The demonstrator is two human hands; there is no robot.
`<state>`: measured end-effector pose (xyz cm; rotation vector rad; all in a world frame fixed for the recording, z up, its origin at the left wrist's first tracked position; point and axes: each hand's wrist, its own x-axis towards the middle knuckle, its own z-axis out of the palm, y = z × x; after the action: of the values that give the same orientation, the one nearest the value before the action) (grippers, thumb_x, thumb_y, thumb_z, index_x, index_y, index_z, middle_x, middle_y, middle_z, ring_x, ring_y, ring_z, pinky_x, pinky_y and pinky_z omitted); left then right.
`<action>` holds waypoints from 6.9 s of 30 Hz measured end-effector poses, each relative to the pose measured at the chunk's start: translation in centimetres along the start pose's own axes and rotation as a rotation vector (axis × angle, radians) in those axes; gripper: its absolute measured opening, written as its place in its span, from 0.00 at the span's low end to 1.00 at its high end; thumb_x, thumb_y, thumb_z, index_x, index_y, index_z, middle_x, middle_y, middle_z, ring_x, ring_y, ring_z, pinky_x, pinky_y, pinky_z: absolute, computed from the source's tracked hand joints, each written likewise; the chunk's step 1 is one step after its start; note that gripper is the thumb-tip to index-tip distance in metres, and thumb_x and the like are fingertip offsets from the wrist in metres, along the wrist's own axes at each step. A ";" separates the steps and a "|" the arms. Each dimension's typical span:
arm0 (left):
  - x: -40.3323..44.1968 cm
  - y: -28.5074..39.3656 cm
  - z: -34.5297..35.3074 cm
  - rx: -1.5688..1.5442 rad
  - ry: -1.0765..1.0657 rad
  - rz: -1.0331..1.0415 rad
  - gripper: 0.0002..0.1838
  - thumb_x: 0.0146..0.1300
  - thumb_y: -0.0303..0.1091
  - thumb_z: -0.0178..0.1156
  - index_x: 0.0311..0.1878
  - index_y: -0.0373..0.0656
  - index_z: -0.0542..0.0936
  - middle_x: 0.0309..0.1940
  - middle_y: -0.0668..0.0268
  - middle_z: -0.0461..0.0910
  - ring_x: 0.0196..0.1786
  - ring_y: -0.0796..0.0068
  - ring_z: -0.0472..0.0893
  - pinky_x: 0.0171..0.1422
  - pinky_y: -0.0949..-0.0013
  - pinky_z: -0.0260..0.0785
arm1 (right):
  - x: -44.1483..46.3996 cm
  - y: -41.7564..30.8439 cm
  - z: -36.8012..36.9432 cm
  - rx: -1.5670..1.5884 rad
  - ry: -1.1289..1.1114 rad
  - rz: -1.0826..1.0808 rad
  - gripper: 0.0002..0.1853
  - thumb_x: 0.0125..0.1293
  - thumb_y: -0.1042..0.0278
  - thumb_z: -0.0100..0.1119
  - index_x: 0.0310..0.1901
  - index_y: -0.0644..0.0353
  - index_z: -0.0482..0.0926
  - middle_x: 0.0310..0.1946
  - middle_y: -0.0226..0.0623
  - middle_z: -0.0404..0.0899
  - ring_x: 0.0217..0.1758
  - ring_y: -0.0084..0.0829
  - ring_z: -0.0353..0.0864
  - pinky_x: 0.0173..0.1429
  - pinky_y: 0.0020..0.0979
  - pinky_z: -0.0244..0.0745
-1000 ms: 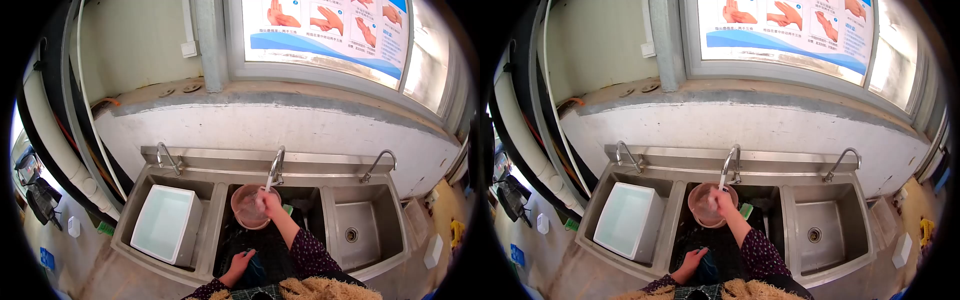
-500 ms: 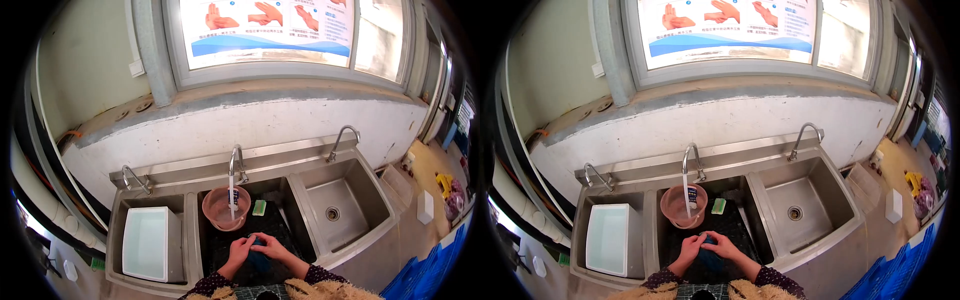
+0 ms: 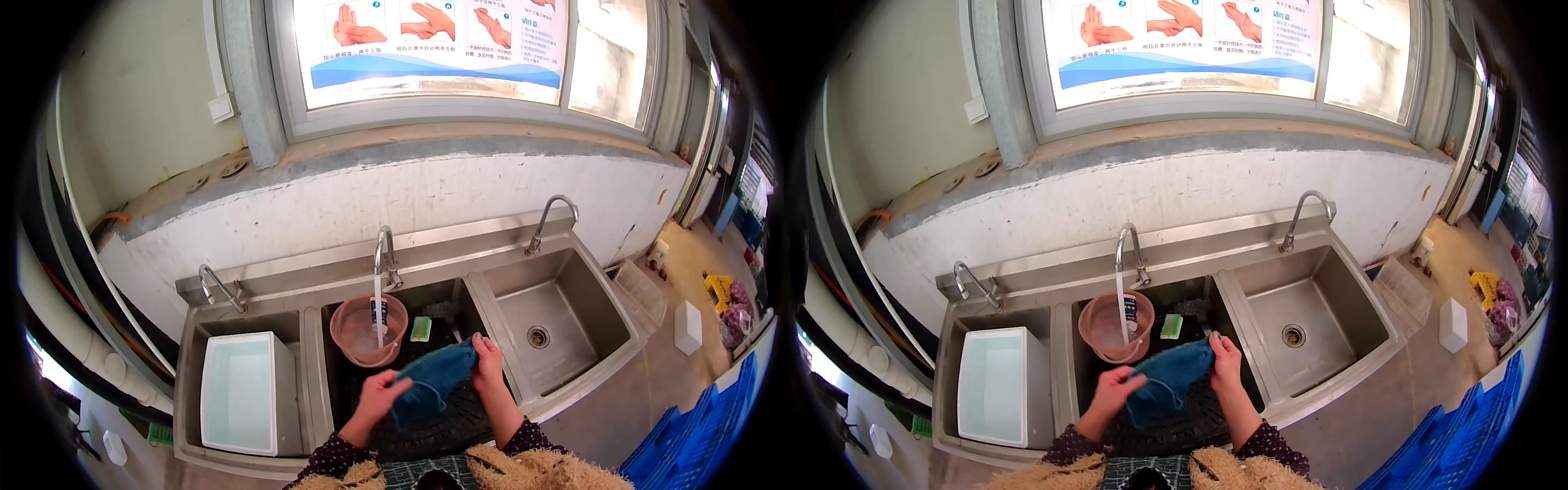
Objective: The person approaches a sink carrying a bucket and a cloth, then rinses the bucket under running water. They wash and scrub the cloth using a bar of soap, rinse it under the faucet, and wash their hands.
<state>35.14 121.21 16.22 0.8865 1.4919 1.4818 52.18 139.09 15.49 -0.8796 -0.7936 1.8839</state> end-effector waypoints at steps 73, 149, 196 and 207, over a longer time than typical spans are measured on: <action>-2.7 1.6 4.3 -1.278 -0.390 -0.379 0.27 0.68 0.49 0.52 0.66 0.48 0.67 0.64 0.60 0.71 0.65 0.56 0.71 0.68 0.43 0.61 | -1.9 6.0 4.0 -0.176 -0.285 0.010 0.12 0.70 0.56 0.57 0.38 0.55 0.77 0.31 0.27 0.78 0.33 0.20 0.77 0.41 0.25 0.74; -0.7 -3.4 4.4 0.617 -0.049 0.027 0.49 0.45 0.46 0.72 0.65 0.31 0.58 0.41 0.42 0.80 0.47 0.44 0.82 0.52 0.55 0.75 | -2.7 6.6 3.9 0.058 -0.329 0.206 0.12 0.59 0.77 0.64 0.45 0.63 0.78 0.29 0.34 0.78 0.29 0.24 0.78 0.36 0.27 0.75; -2.2 -1.6 3.3 -0.910 -0.900 -0.410 0.36 0.56 0.49 0.66 0.62 0.36 0.69 0.45 0.63 0.78 0.41 0.72 0.79 0.40 0.69 0.72 | -2.1 0.1 5.5 0.696 -0.920 0.442 0.29 0.70 0.33 0.43 0.42 0.55 0.77 0.16 0.23 0.59 0.21 0.26 0.61 0.33 0.34 0.65; -2.8 -0.8 4.9 0.910 0.128 -0.011 0.28 0.44 0.59 0.72 0.40 0.45 0.83 0.33 0.53 0.84 0.39 0.57 0.85 0.42 0.58 0.75 | -5.5 2.5 6.4 -0.157 -0.372 -0.171 0.08 0.60 0.74 0.66 0.39 0.63 0.76 0.25 0.34 0.78 0.26 0.26 0.80 0.33 0.28 0.76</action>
<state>40.80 120.65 15.81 1.2964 2.3091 0.8112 47.76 132.04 18.34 -0.5365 -1.2168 1.8741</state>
